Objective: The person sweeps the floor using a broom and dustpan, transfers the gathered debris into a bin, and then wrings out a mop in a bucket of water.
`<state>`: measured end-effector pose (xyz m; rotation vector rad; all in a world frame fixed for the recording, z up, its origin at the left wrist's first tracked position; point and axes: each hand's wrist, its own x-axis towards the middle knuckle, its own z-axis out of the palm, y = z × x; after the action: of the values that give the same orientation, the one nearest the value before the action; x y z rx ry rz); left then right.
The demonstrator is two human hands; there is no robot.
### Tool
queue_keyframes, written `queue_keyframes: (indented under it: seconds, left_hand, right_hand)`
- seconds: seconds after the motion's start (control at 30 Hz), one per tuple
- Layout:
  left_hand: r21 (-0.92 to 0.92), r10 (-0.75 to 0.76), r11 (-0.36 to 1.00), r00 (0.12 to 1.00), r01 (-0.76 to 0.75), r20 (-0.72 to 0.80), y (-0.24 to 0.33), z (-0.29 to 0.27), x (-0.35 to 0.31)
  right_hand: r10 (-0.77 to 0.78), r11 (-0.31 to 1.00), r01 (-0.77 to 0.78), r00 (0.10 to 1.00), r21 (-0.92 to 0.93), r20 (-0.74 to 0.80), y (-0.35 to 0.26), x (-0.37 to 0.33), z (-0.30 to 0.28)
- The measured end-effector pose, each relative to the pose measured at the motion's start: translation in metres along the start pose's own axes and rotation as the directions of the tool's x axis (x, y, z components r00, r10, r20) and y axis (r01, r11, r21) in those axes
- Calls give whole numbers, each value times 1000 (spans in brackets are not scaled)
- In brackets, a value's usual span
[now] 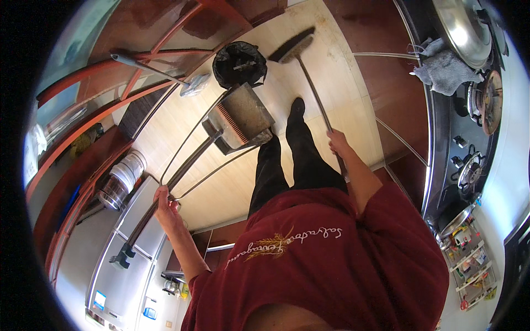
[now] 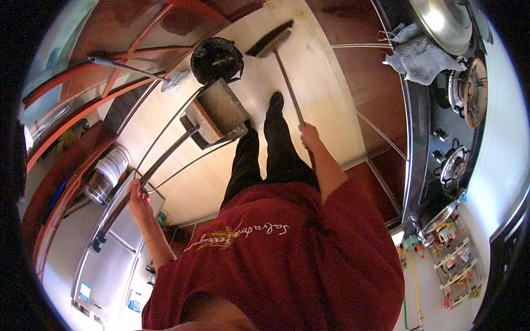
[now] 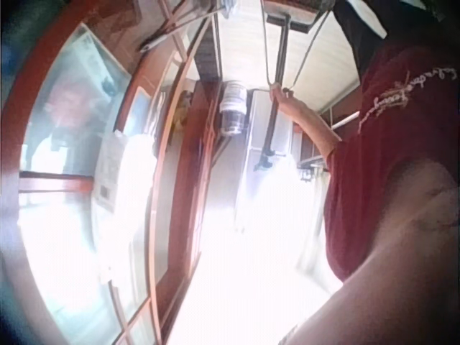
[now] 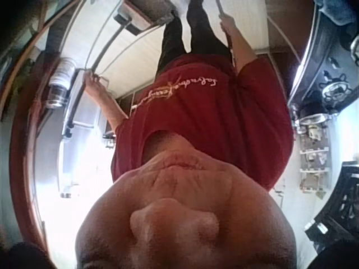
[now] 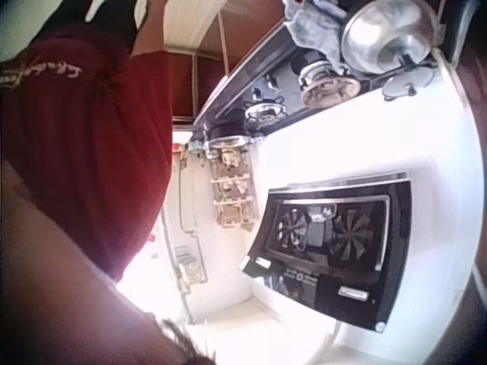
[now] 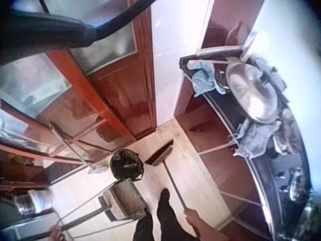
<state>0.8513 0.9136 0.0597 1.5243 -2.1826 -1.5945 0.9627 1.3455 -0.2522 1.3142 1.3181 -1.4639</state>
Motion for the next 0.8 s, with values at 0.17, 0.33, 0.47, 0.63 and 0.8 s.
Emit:
queue_keyframes:
  seconds: [0.17,0.33,0.47,0.63,0.8]
  left_hand:
    - [-18,24,1000,998,-23,53,-3,-6,8]
    - [-7,26,1000,999,-26,24,2,-2,5]
    - [-2,56,998,998,-56,4,19,24,-1]
    - [-88,106,991,994,-102,37,32,51,22]
    - [-87,119,990,989,-111,83,37,78,53]
  right_hand:
    - [45,982,-76,983,-172,-178,7,-43,-49]
    - [-60,987,36,987,-156,-152,-17,-67,-37]
    - [-307,911,295,952,-288,2,-49,-13,-5]
    - [-309,806,300,948,-510,69,-111,56,43]
    - [-325,779,273,946,-564,8,-55,54,6]
